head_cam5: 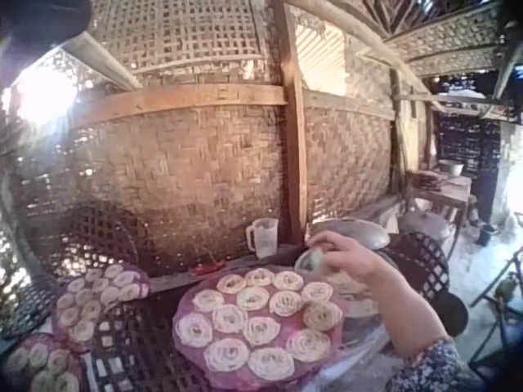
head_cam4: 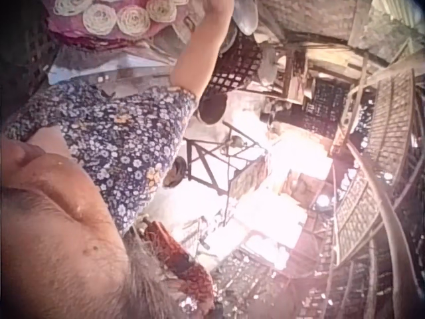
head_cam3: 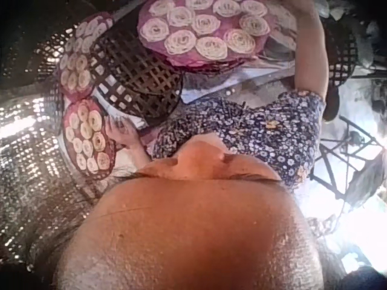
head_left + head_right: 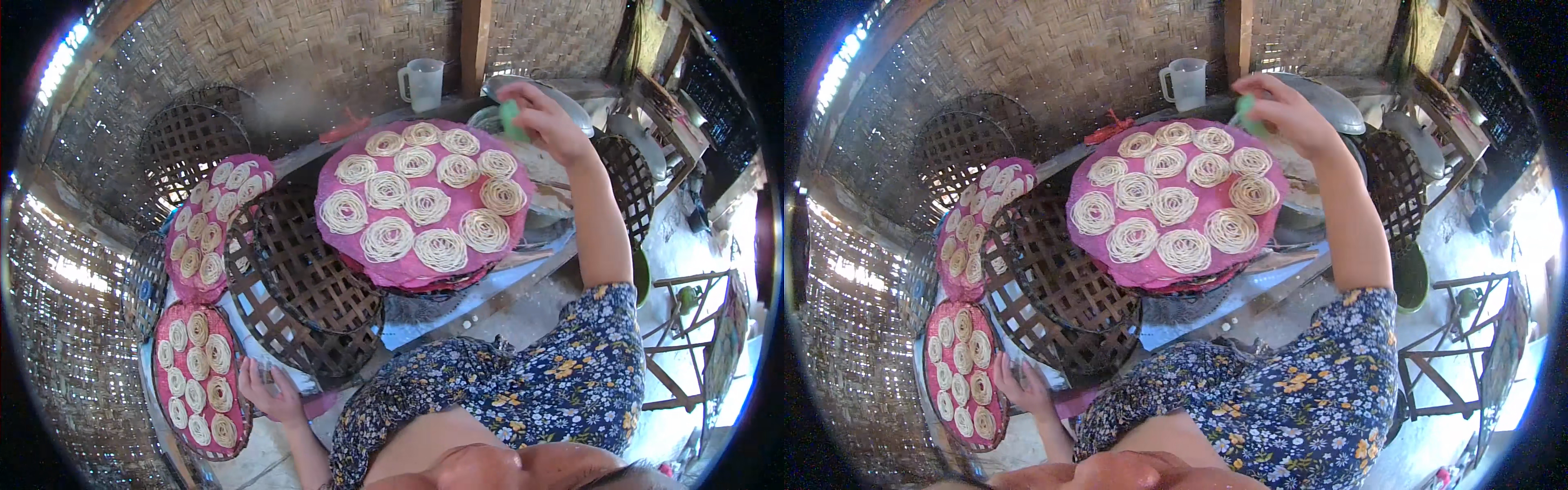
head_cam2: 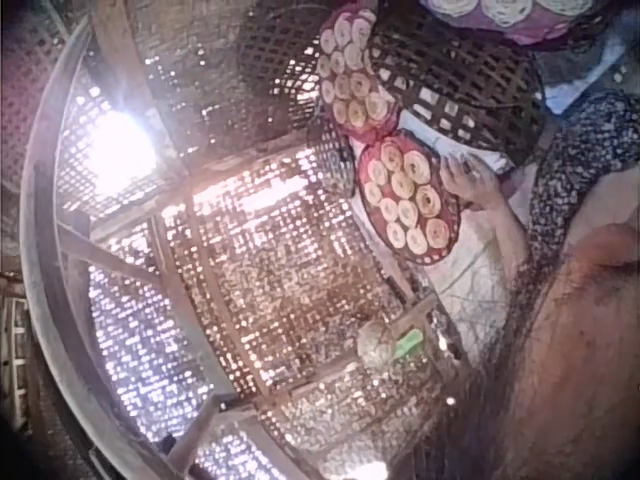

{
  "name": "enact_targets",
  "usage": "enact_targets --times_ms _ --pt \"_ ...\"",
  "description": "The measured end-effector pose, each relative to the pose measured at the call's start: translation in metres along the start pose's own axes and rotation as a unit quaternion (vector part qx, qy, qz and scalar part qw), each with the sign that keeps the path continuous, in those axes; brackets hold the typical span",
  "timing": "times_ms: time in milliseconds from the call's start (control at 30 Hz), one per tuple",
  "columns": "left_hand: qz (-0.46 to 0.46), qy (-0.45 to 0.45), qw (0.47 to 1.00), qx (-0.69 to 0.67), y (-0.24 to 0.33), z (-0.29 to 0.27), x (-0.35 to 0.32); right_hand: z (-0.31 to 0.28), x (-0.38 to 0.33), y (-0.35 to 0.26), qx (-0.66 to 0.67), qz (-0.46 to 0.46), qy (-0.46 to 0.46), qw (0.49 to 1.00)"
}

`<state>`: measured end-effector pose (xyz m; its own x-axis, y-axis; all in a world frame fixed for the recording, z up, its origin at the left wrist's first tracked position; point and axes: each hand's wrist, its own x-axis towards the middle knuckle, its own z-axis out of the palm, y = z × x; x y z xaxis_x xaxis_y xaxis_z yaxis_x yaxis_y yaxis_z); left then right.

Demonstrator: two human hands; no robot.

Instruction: The person moves trays of coiled dough snacks, places a tray into a large steaming pot, and then uses a wooden tool to scoop dough from a bowl onto a circular surface.

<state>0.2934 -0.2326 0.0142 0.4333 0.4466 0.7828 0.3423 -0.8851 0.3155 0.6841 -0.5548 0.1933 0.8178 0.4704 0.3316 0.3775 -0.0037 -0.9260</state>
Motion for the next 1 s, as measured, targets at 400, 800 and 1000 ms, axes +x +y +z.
enact_targets --times_ms 400,800,1000 --pt "-0.127 -0.239 0.921 -0.282 0.068 0.101 0.16 -0.064 -0.049 0.134 -0.271 0.223 -0.014 0.936" --pt "-0.221 -0.296 0.898 -0.238 0.057 0.235 0.174 -0.058 -0.056 0.125 -0.075 0.268 -0.003 0.96" --pt "-0.101 -0.227 0.953 -0.174 0.072 0.241 0.185 -0.055 -0.044 0.132 -0.047 0.165 0.018 0.985"
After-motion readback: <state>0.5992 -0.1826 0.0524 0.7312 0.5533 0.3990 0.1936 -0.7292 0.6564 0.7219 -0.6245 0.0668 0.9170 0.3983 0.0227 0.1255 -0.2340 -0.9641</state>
